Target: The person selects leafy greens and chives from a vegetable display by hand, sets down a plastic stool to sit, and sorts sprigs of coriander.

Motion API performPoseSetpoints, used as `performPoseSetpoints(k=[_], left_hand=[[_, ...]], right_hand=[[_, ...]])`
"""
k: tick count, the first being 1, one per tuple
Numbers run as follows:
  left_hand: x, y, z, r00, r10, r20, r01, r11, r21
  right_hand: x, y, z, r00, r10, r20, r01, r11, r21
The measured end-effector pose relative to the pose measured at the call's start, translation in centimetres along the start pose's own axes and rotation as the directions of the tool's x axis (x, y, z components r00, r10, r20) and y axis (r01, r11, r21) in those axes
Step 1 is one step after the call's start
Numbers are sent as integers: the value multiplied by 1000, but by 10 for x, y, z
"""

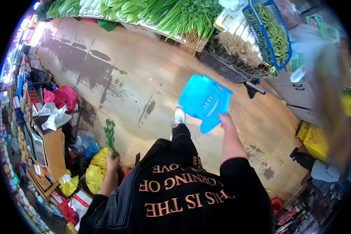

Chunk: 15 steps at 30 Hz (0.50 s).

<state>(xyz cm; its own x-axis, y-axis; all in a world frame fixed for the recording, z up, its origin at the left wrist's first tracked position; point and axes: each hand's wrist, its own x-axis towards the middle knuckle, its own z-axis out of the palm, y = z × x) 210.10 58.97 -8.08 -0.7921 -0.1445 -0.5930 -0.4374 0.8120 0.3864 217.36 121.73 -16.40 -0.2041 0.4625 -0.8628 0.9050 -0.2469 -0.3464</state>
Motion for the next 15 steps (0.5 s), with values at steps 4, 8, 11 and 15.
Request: performPoseSetpoints(k=[4, 8, 11, 15], left_hand=[[-27, 35, -30, 989, -145, 20, 146, 967, -209], [-14, 45, -36, 933, -359, -6, 346, 903, -256], [-3, 76, -34, 914, -406, -5, 393, 888, -238], [21, 77, -38, 932, -359, 44, 360, 909, -211]], right_hand=[[33, -85, 74, 995, -11, 98, -6, 986, 169], [95, -123, 132, 990, 15, 143, -34, 992, 126], [130, -133, 152, 982, 66, 176, -87, 989, 118], [193, -118, 169, 988, 108, 106, -119, 987, 110]])
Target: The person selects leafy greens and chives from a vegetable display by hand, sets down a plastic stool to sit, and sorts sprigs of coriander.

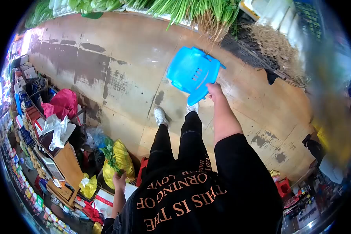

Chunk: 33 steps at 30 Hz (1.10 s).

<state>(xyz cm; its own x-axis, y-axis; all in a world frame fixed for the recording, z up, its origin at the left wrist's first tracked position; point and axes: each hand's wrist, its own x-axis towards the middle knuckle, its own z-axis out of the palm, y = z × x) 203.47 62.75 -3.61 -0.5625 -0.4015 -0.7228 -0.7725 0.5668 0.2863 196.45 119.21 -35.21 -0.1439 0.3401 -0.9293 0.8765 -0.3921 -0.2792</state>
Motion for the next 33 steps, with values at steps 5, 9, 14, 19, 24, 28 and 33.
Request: performPoseSetpoints(k=[5, 9, 14, 19, 24, 28, 33], left_hand=[[30, 17, -21, 999, 22, 33, -21, 999, -45], [76, 24, -41, 990, 85, 113, -78, 995, -66], [145, 73, -64, 965, 149, 215, -170, 982, 87], [233, 122, -103, 931, 269, 248, -313, 937, 158], [290, 138, -146, 943, 218, 250, -239, 969, 58], [288, 133, -144, 957, 143, 253, -160, 986, 46], [286, 128, -133, 937, 125, 325, -198, 959, 203]], right_hand=[[-27, -9, 0, 994, -22, -106, 22, 1000, -4], [-38, -8, 9, 940, -98, -327, 32, 979, -202], [-71, -12, 29, 881, -110, -460, -52, 944, -325], [-67, 18, 40, 877, -32, -479, -119, 952, -282], [-78, 65, 66, 806, 91, -585, -159, 985, -67], [-60, 150, 73, 799, 194, -569, -209, 977, 39], [-80, 200, 83, 835, 307, -456, -224, 948, 227]])
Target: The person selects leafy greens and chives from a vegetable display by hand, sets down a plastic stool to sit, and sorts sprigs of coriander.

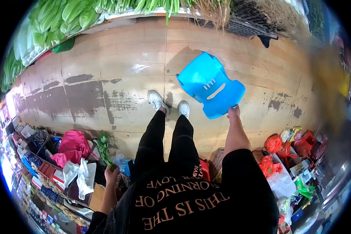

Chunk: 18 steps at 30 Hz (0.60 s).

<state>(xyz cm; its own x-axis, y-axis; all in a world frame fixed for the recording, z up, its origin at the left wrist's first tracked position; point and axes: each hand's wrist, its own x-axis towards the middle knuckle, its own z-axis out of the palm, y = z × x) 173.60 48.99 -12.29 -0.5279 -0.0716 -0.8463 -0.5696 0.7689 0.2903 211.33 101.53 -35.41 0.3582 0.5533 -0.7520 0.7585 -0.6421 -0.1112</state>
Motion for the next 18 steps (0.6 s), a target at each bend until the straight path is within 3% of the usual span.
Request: performPoseSetpoints(k=[4, 7, 9, 12, 14, 16, 18], left_hand=[[2, 0, -2, 996, 65, 66, -65, 998, 5], [-3, 10, -1, 987, 137, 84, -140, 989, 39], [-17, 30, 6, 982, 170, 82, -172, 985, 12], [-20, 39, 6, 968, 247, 52, -245, 969, -40], [-20, 50, 11, 959, 282, 29, -275, 952, -136], [-12, 58, 8, 947, 320, 25, -315, 941, -126], [-6, 76, 7, 938, 346, 12, -340, 927, -158]], right_hand=[[-25, 16, -18, 951, 138, 277, -204, 953, 224], [-51, 30, -32, 918, -22, 397, -24, 994, 109], [-48, 56, -24, 909, -184, 373, 220, 974, -54], [-79, 63, -31, 816, -517, 260, 576, 769, -277], [-111, 45, -38, 772, -450, 448, 605, 736, -304], [-130, 35, -34, 628, -363, 689, 642, 742, -194], [-185, 4, -54, 622, -382, 684, 717, 628, -301]])
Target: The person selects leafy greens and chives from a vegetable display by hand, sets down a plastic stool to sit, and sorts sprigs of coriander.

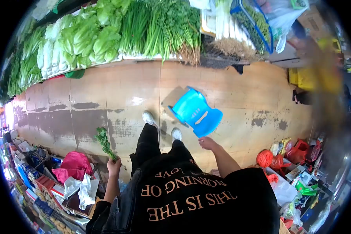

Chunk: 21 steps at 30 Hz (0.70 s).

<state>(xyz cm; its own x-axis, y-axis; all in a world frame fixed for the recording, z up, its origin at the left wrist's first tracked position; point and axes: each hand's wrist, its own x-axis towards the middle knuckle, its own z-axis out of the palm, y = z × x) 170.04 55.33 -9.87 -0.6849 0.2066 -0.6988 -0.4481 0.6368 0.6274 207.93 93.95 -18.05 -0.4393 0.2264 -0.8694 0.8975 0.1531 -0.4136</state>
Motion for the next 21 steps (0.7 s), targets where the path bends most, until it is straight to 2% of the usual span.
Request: performPoseSetpoints(k=[4, 6, 7, 10, 11, 12, 15, 17, 21], left_hand=[[37, 48, -4, 997, 80, 25, -81, 996, 42], [56, 68, -15, 983, 169, 73, -162, 982, -93], [66, 81, -21, 983, 170, 67, -163, 982, -100], [104, 94, -38, 963, 268, 27, -262, 955, -139], [116, 97, -46, 959, 277, 54, -270, 957, -106], [130, 93, -50, 943, 333, -10, -333, 943, -8], [136, 117, -52, 976, 219, -17, -217, 951, -220], [141, 119, -48, 987, 151, -56, -161, 933, -323], [141, 114, -35, 986, 130, -100, -157, 928, -339]], right_hand=[[-14, -70, -28, 994, 79, -80, -89, 986, -139], [-13, -97, -36, 991, 88, -105, -102, 985, -137], [-22, -132, -52, 987, 88, -138, -115, 973, -199], [0, -162, -72, 946, -76, -316, 21, 984, -176], [3, -176, -81, 918, -114, -381, 45, 982, -185], [-3, -203, -89, 886, -150, -438, 69, 978, -197], [-11, -254, -109, 904, -133, -407, 102, 990, -96], [-6, -264, -120, 916, -164, -367, 93, 974, -205], [13, -260, -138, 931, -223, -289, 102, 920, -379]])
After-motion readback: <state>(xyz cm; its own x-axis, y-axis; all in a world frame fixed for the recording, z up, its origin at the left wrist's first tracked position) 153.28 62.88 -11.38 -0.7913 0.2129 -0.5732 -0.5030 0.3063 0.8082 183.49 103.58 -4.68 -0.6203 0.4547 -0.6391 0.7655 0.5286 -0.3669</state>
